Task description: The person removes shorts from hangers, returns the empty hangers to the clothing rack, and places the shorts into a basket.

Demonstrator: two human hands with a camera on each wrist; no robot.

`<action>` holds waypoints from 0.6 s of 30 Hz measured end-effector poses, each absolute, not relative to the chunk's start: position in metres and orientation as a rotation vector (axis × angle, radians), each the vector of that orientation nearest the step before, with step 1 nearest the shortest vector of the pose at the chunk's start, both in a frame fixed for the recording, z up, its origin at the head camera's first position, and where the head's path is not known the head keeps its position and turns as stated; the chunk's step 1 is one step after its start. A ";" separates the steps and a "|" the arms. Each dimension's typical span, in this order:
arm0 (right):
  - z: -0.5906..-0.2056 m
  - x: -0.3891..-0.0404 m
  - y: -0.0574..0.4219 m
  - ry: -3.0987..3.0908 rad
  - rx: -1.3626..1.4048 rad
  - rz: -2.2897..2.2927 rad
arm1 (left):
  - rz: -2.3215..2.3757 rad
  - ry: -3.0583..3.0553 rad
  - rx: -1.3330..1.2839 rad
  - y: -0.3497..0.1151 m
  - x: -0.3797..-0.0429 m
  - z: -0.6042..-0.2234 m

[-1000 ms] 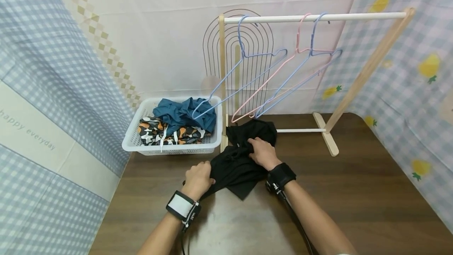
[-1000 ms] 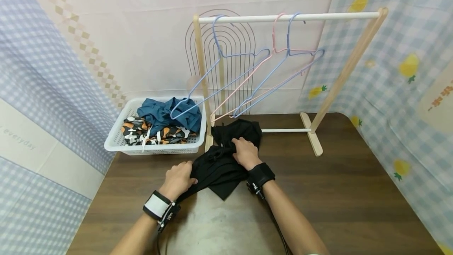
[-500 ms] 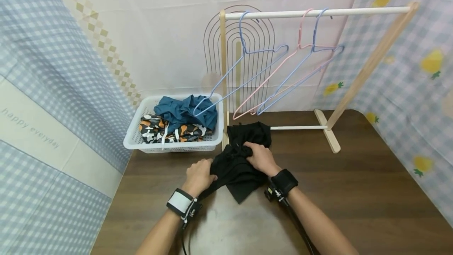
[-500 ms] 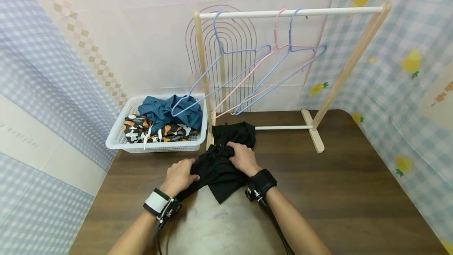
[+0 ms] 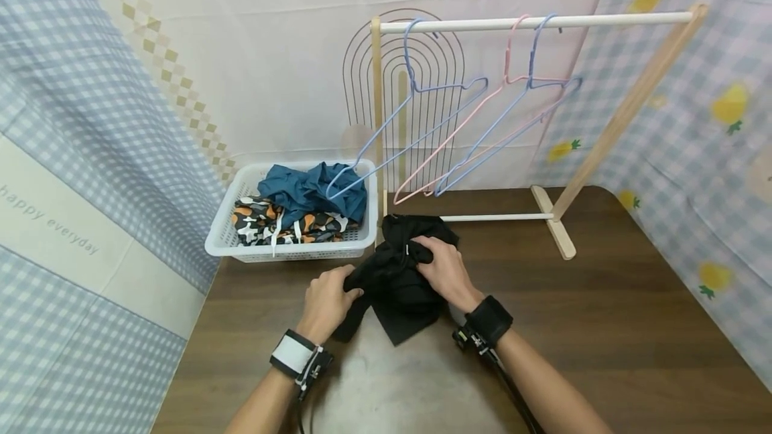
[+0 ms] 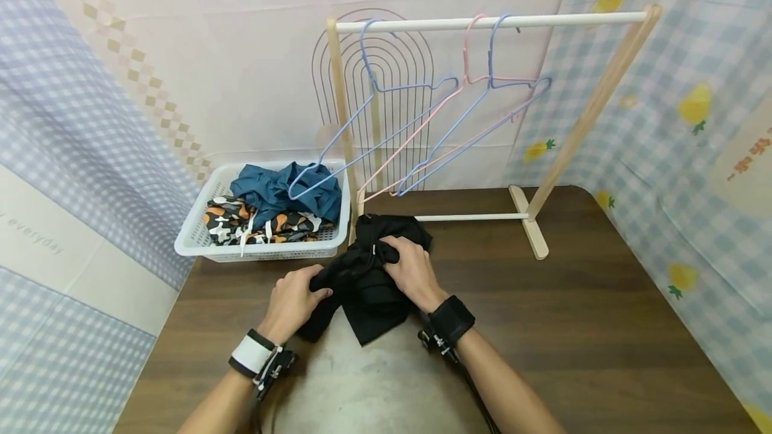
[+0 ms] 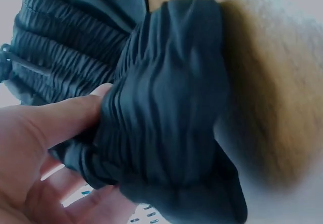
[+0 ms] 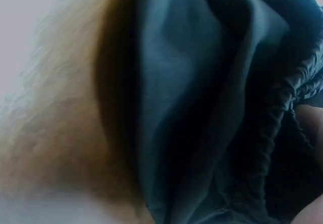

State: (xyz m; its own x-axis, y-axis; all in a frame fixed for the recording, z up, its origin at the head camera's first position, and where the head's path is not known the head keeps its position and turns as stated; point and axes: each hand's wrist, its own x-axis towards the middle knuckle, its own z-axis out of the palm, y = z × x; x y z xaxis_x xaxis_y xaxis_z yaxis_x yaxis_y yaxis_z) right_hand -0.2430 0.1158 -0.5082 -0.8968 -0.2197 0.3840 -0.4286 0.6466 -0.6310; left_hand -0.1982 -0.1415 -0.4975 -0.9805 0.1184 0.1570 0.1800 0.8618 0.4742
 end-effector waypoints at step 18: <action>-0.466 -0.224 0.088 -2.349 0.669 1.149 | -0.974 -2.617 -0.166 -0.151 -0.193 -0.483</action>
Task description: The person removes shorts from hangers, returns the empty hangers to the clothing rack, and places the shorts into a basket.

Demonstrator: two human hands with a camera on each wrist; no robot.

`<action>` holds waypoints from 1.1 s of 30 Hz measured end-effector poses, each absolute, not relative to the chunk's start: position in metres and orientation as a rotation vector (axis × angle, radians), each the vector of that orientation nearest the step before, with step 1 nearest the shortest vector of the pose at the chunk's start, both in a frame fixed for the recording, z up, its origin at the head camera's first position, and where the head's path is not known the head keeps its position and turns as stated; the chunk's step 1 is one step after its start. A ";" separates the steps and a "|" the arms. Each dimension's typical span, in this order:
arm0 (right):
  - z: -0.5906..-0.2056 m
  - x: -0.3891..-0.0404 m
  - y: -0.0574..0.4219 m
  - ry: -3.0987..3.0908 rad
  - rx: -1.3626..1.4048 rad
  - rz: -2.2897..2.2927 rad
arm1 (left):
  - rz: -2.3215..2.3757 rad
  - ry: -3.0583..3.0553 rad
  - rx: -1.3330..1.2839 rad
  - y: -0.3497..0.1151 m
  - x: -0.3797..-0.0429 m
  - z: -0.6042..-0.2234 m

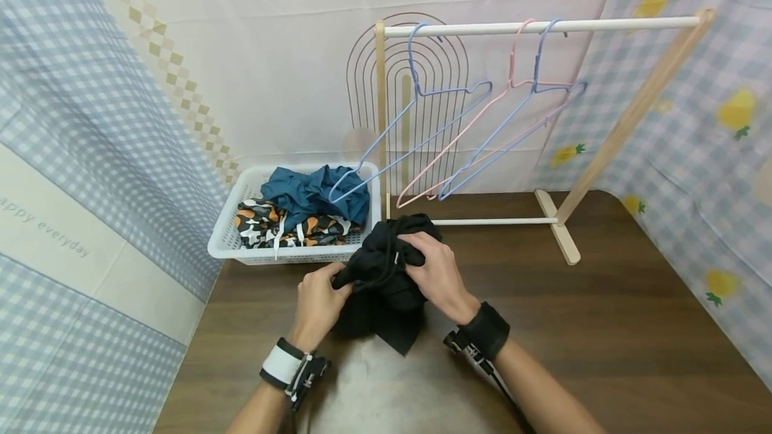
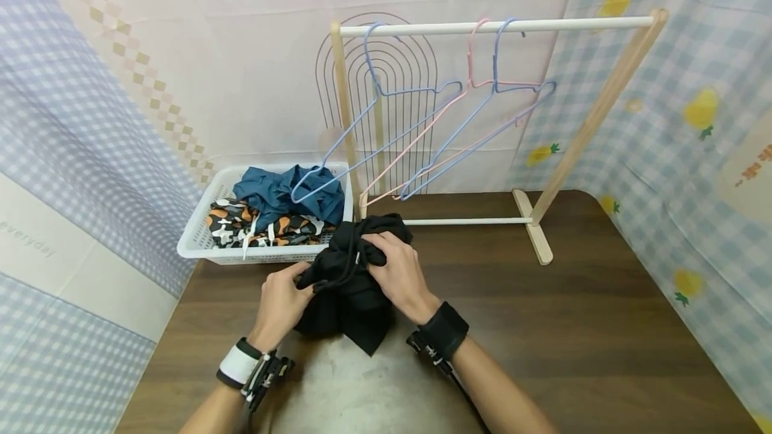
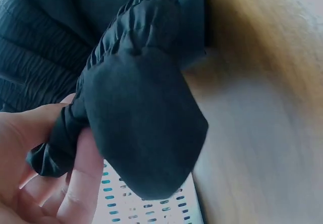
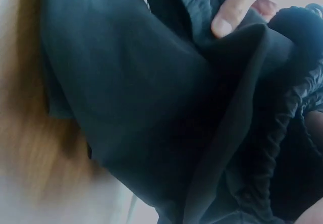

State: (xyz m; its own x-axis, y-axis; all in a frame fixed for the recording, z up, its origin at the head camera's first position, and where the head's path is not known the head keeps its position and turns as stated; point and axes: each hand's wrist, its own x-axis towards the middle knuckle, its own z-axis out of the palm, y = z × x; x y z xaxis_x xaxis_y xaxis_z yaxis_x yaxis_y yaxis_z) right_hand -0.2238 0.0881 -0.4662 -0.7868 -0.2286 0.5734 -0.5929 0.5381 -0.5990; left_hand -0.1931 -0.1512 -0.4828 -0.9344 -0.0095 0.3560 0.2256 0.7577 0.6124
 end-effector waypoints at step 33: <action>-0.429 -0.229 0.003 -2.127 0.895 1.056 | -1.815 -2.250 0.188 -0.201 -0.183 -0.438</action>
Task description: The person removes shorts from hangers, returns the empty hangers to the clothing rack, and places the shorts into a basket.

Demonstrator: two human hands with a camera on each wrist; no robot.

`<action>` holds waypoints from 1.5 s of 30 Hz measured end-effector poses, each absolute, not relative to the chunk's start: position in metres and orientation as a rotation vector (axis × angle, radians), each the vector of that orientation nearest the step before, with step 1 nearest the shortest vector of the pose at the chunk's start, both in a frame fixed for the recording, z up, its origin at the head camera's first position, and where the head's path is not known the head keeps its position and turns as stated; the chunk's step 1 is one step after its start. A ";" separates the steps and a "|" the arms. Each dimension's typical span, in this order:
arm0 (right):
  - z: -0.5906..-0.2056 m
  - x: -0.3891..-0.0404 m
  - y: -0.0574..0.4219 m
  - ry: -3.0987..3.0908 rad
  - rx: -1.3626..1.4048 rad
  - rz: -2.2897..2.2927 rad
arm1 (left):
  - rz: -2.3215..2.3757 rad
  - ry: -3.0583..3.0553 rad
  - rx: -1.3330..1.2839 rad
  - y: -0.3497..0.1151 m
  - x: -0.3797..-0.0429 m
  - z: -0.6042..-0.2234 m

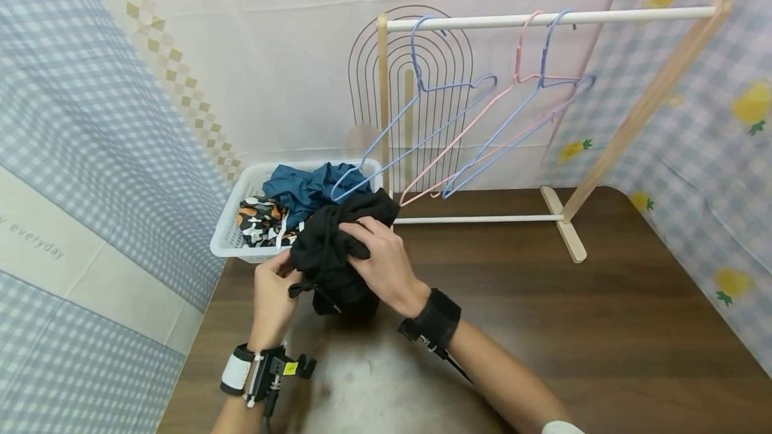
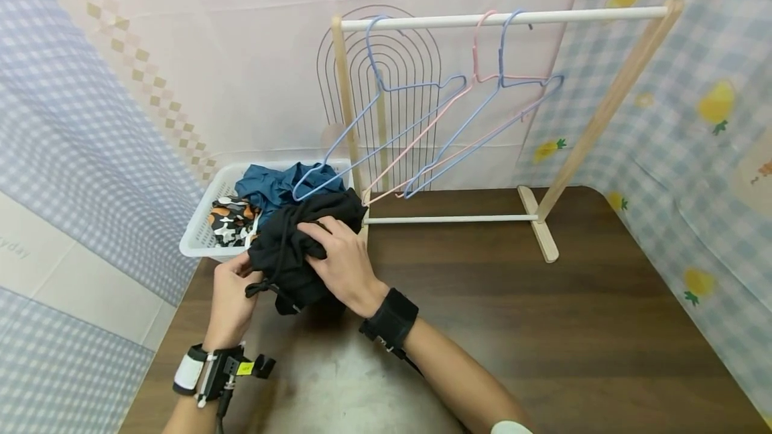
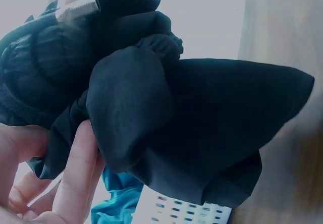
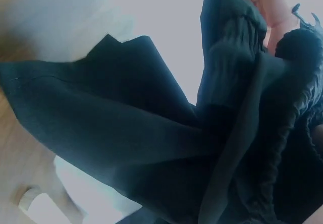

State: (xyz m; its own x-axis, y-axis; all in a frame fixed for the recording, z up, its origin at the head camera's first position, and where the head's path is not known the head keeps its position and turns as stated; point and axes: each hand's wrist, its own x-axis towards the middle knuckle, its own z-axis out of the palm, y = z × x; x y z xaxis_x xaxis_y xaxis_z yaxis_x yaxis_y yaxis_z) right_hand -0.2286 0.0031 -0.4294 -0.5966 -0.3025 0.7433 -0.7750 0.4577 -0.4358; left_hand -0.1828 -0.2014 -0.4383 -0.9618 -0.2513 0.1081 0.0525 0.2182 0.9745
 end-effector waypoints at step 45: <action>-0.420 -0.284 -0.073 -2.096 0.884 1.221 | -1.998 -1.823 -0.091 -0.247 -0.242 -0.395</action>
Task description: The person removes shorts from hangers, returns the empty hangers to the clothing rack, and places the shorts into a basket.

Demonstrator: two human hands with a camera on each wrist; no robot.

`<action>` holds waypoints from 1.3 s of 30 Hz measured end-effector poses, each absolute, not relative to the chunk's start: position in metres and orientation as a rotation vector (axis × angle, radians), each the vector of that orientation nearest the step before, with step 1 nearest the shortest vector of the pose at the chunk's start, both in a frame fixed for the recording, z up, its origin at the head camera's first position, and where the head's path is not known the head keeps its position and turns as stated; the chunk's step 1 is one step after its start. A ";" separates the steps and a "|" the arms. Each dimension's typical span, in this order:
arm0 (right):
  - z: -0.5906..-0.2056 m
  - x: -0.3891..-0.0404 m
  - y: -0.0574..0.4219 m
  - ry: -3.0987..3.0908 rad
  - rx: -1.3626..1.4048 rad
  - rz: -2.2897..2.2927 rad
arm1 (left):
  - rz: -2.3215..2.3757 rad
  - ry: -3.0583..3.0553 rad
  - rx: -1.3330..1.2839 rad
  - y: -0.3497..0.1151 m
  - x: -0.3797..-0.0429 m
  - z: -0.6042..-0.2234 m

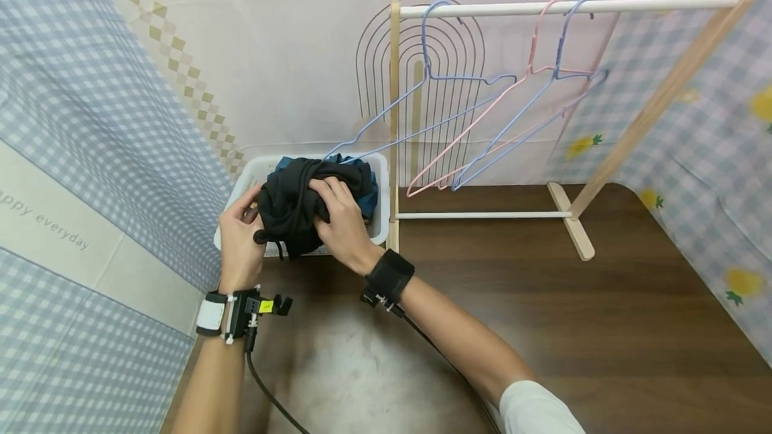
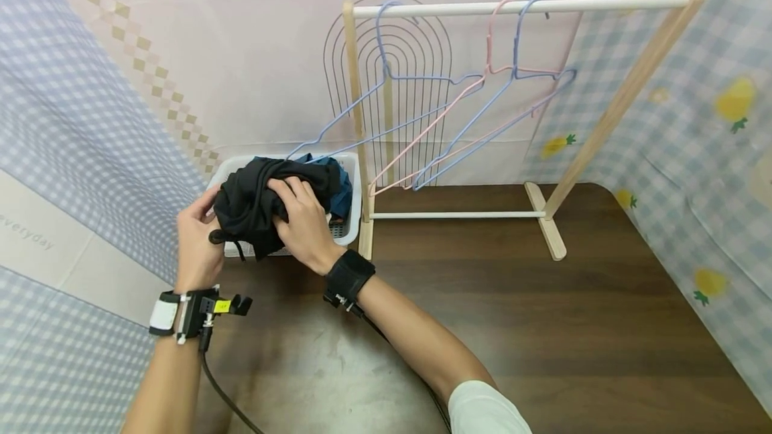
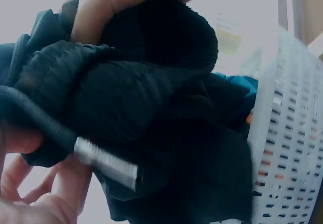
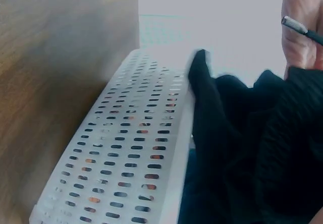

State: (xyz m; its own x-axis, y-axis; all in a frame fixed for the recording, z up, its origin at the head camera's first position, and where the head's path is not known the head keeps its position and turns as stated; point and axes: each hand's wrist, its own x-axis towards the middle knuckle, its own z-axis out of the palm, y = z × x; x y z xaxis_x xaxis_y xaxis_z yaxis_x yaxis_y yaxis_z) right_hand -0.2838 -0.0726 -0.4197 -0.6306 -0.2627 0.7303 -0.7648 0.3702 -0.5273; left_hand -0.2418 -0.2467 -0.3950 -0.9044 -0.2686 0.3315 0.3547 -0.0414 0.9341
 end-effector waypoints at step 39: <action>-0.453 -0.317 -0.056 -2.607 0.630 0.684 | -1.413 -2.436 -0.601 -0.244 -0.282 -0.428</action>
